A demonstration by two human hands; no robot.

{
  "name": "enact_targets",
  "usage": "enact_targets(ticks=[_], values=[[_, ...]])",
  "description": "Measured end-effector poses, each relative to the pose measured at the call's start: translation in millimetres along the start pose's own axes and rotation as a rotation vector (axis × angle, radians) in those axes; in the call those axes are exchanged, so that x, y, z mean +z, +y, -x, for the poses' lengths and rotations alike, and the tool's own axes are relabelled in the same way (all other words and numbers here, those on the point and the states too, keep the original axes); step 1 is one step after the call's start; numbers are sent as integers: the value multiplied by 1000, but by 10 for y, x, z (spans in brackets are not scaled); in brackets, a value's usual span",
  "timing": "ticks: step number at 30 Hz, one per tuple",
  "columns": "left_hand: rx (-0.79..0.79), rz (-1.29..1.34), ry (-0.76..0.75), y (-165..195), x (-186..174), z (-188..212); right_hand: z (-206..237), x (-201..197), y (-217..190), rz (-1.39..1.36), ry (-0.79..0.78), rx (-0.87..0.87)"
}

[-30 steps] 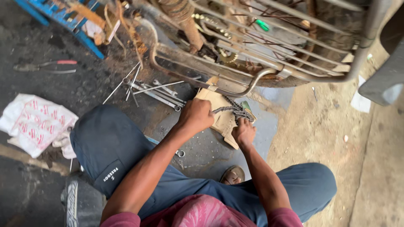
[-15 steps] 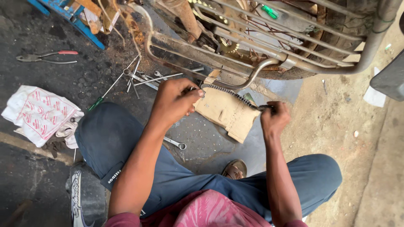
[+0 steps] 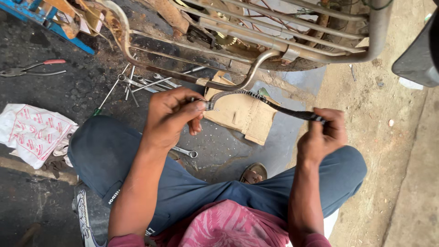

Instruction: The person removes a motorcycle chain from a plastic bag, uses pliers to cut a section, and then installs the chain onto the motorcycle's rear sprocket and front drive gear.

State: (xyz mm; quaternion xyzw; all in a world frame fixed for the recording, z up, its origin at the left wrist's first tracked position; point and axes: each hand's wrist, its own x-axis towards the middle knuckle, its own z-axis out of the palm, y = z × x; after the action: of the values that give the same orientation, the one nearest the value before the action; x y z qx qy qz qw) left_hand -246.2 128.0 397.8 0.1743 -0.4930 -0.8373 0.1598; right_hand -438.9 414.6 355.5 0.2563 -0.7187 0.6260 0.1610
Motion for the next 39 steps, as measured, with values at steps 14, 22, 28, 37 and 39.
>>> enact_targets(ticks=[14,22,28,37,39], values=[[197,402,-34,4,175,135,-631,-335,-700,-522,-71,-13],[209,511,-100,255,389,348,-684,-720,-971,-597,-158,110],[309,508,-144,510,564,608,-653,-909,-1245,-421,-148,96],[52,261,32,274,441,807,-319,-472,-1303,145,-454,189],[-70,127,99,73,320,728,-61,-96,-921,210,-760,287]])
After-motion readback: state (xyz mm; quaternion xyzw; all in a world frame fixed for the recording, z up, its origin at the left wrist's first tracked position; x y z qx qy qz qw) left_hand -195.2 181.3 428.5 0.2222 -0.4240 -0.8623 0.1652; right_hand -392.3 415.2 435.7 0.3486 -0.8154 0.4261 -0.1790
